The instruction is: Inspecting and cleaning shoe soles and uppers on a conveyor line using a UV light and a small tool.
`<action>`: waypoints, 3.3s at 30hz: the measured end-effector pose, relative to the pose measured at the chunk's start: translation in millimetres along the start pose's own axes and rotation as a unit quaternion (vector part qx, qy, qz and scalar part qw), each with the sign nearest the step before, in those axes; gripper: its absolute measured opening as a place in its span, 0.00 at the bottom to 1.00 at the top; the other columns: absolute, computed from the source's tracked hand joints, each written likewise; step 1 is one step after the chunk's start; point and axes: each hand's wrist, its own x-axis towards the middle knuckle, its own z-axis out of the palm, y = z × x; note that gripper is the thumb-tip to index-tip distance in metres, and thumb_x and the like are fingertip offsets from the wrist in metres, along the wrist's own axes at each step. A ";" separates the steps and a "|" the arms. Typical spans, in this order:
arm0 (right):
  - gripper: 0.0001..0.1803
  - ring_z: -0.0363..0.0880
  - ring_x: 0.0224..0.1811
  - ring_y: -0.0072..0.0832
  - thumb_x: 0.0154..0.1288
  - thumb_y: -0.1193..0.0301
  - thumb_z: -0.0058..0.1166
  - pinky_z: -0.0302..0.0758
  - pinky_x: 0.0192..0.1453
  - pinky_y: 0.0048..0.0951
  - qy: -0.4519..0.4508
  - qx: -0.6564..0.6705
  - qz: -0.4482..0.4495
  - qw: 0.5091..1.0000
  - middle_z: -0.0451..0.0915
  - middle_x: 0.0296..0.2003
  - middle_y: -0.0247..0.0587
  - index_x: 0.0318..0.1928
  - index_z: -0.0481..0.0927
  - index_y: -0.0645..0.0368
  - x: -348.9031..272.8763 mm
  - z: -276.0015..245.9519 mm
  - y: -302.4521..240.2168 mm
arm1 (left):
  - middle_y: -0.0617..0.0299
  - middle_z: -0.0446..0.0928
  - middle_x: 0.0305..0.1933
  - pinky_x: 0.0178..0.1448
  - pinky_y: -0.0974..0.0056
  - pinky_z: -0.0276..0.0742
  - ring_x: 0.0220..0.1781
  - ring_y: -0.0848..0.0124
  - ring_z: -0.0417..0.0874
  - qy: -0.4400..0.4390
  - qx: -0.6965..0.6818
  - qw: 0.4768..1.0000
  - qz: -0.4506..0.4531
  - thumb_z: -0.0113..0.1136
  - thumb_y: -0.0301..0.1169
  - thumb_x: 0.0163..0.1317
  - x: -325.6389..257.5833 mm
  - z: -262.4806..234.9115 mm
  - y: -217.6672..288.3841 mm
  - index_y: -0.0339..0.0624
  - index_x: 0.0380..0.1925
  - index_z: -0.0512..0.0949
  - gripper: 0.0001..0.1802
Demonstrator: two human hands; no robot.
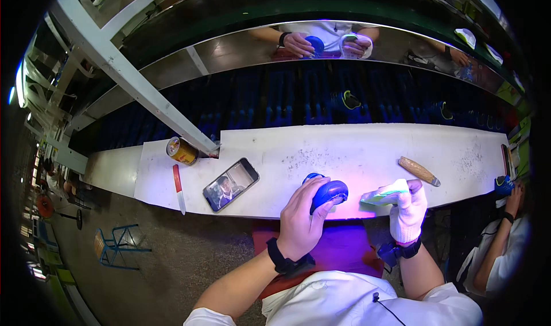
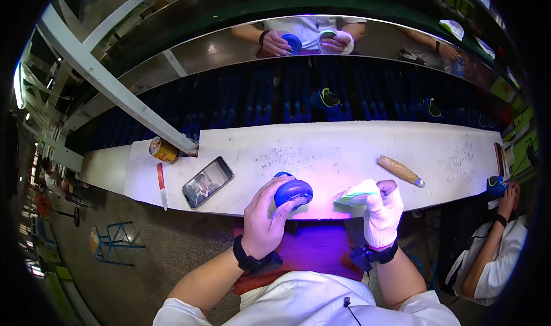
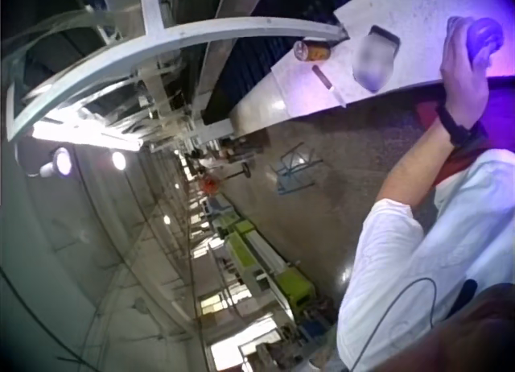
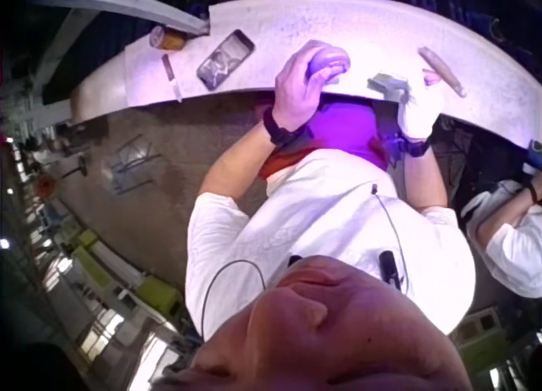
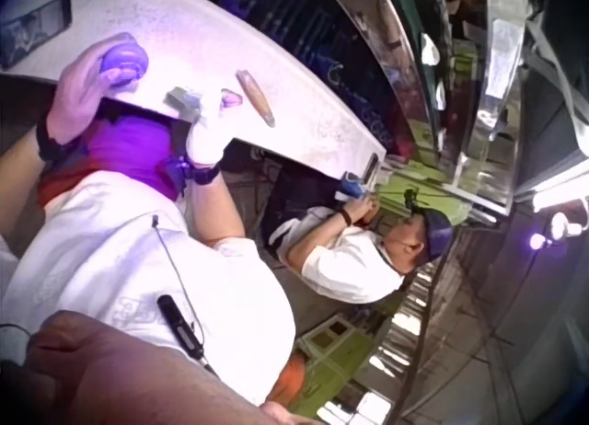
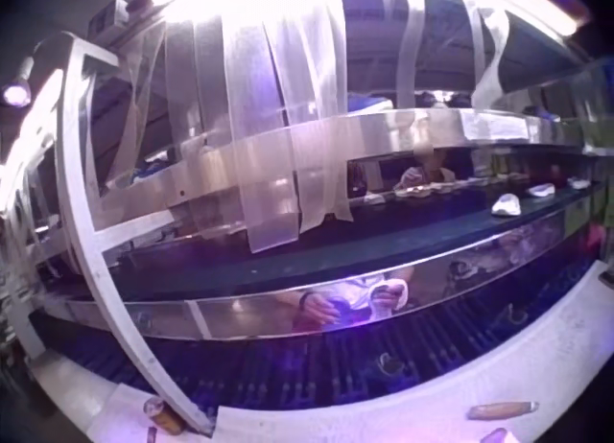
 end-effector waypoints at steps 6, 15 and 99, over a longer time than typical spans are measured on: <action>0.18 0.79 0.68 0.50 0.60 0.77 0.77 0.81 0.67 0.51 -0.216 0.038 0.068 0.973 0.81 0.59 0.68 0.41 0.77 0.62 3.9 27.0 -8.6 | 0.40 0.83 0.62 0.76 0.39 0.74 0.66 0.41 0.83 0.064 -0.106 0.991 0.051 0.70 0.23 0.67 -19.2 16.3 -3.9 0.37 0.50 0.77 0.15; 0.12 0.79 0.70 0.44 0.68 0.75 0.72 0.79 0.70 0.45 -0.178 0.124 0.160 0.963 0.74 0.70 0.70 0.40 0.77 0.61 -28.7 70.3 14.3 | 0.33 0.81 0.66 0.79 0.41 0.70 0.73 0.41 0.80 0.002 -0.081 0.996 0.021 0.66 0.17 0.66 -49.5 -8.8 0.5 0.36 0.44 0.78 0.09; 0.41 0.78 0.67 0.53 0.47 0.60 0.87 0.78 0.70 0.54 -0.164 -0.281 -0.212 0.921 0.76 0.65 0.55 0.59 0.77 0.54 -39.4 67.0 45.5 | 0.45 0.80 0.70 0.72 0.51 0.80 0.70 0.48 0.83 -0.173 0.032 0.983 -0.047 0.70 0.18 0.61 -30.5 -62.9 18.9 0.38 0.68 0.77 0.33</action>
